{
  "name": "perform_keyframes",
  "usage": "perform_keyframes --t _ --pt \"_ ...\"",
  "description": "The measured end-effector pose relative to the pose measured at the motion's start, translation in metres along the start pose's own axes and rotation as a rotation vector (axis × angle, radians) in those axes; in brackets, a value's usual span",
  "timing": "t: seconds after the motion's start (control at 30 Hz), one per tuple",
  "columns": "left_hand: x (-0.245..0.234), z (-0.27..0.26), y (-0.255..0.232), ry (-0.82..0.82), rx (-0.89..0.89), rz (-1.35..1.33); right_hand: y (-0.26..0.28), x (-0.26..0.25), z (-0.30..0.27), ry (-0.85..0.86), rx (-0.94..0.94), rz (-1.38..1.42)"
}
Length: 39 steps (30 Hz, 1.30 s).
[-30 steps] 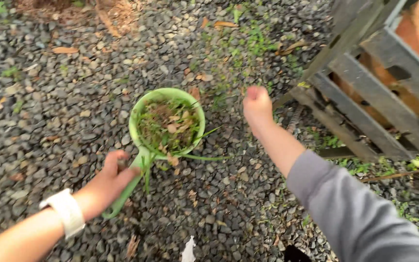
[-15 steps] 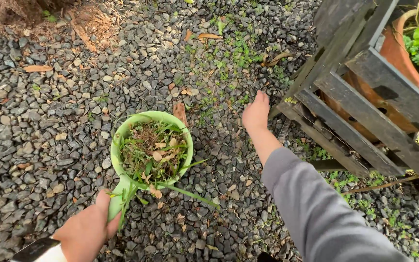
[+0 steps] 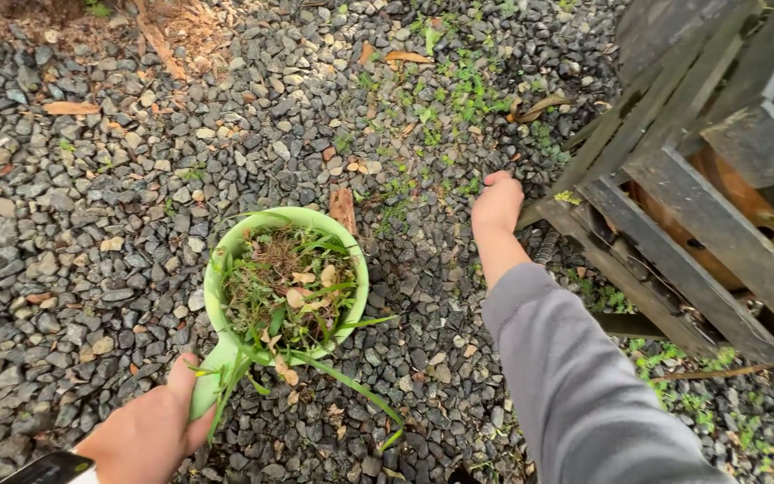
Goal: The person picks up weeds and debris from a gravel surface by hand and places them into a container.
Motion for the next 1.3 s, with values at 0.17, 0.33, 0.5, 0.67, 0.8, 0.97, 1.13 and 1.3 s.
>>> perform_keyframes --t 0.17,0.33,0.5,0.67,0.8,0.97,1.13,1.3 --pt "0.004 0.000 -0.005 -0.109 -0.033 0.066 0.020 -0.013 -0.012 0.023 -0.087 -0.095" --pt "0.010 0.002 0.000 -0.194 0.039 0.052 0.024 -0.018 -0.016 0.094 -0.025 -0.076" --pt "0.012 0.006 0.006 -0.213 0.098 0.034 0.035 -0.019 -0.027 0.181 -0.260 -0.077" --pt "0.002 0.001 -0.005 -0.188 0.067 0.065 0.047 -0.012 -0.039 0.227 -0.376 -0.183" --pt "-0.001 -0.001 -0.007 -0.181 0.062 0.075 0.050 -0.015 -0.043 0.219 -0.211 -0.127" --pt "-0.014 -0.009 -0.015 -0.135 0.086 0.039 0.035 -0.011 -0.034 0.182 -0.196 -0.117" --pt "-0.022 -0.013 -0.022 -0.041 0.114 0.011 0.024 -0.007 -0.026 0.162 -0.147 -0.089" --pt "-0.019 -0.010 -0.021 -0.033 0.053 0.040 0.060 -0.013 -0.030 0.075 -0.215 0.058"
Point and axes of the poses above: each hand's wrist, its own z-axis towards the middle knuckle, its own x-axis out of the palm, y = z × x, the point moved 4 cm from there along z, towards the middle knuckle, and after that the axes turned 10 degrees about y, right-handed, at the moved point
